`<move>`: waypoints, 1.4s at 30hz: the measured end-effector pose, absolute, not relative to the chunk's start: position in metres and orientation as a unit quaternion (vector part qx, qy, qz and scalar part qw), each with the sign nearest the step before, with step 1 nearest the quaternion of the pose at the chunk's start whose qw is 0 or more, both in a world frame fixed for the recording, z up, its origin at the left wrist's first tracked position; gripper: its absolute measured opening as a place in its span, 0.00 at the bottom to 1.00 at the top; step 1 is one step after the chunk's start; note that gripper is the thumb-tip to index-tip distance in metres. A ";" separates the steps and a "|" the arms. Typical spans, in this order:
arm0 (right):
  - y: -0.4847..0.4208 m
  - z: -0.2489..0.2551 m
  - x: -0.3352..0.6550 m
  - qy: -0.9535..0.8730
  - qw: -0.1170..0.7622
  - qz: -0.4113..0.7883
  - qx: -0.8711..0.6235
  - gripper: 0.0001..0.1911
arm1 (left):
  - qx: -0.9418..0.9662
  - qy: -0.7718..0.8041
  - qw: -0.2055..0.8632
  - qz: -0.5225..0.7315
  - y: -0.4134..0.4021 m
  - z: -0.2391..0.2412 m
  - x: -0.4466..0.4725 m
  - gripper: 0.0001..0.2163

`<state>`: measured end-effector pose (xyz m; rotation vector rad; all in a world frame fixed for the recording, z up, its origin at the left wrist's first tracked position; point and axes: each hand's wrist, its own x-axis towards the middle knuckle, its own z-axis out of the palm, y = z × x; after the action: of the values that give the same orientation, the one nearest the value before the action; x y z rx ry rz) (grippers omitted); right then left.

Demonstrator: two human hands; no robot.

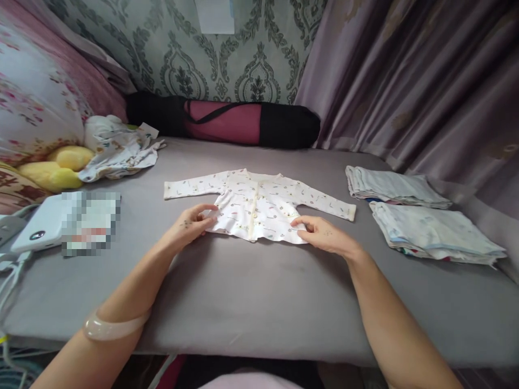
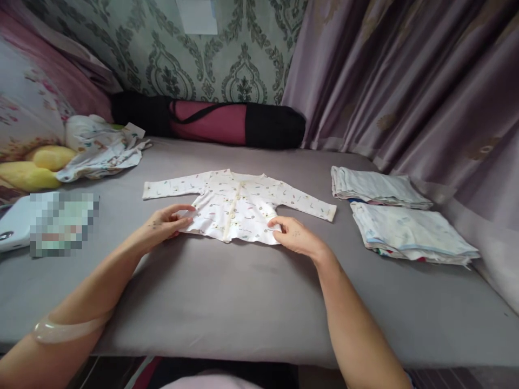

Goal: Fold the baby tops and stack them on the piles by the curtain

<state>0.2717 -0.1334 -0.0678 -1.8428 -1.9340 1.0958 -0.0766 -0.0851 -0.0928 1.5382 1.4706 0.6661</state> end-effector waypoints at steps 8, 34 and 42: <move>-0.135 -0.069 0.275 -0.693 0.092 0.332 -0.633 0.18 | 0.719 0.625 0.257 0.161 -0.078 -0.101 -0.084 0.23; -0.075 -0.088 0.284 -0.676 0.049 -0.009 -0.735 0.18 | 0.946 0.313 0.074 0.045 -0.125 -0.092 0.129 0.11; -0.066 -0.096 0.289 -0.673 0.049 -0.012 -0.738 0.22 | 0.915 0.348 0.165 0.122 -0.121 -0.098 0.123 0.14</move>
<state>0.2889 -0.0656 -0.0959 -2.2469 -2.0516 -0.0358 0.1233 -0.1207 -0.0981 2.6058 0.9923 0.3467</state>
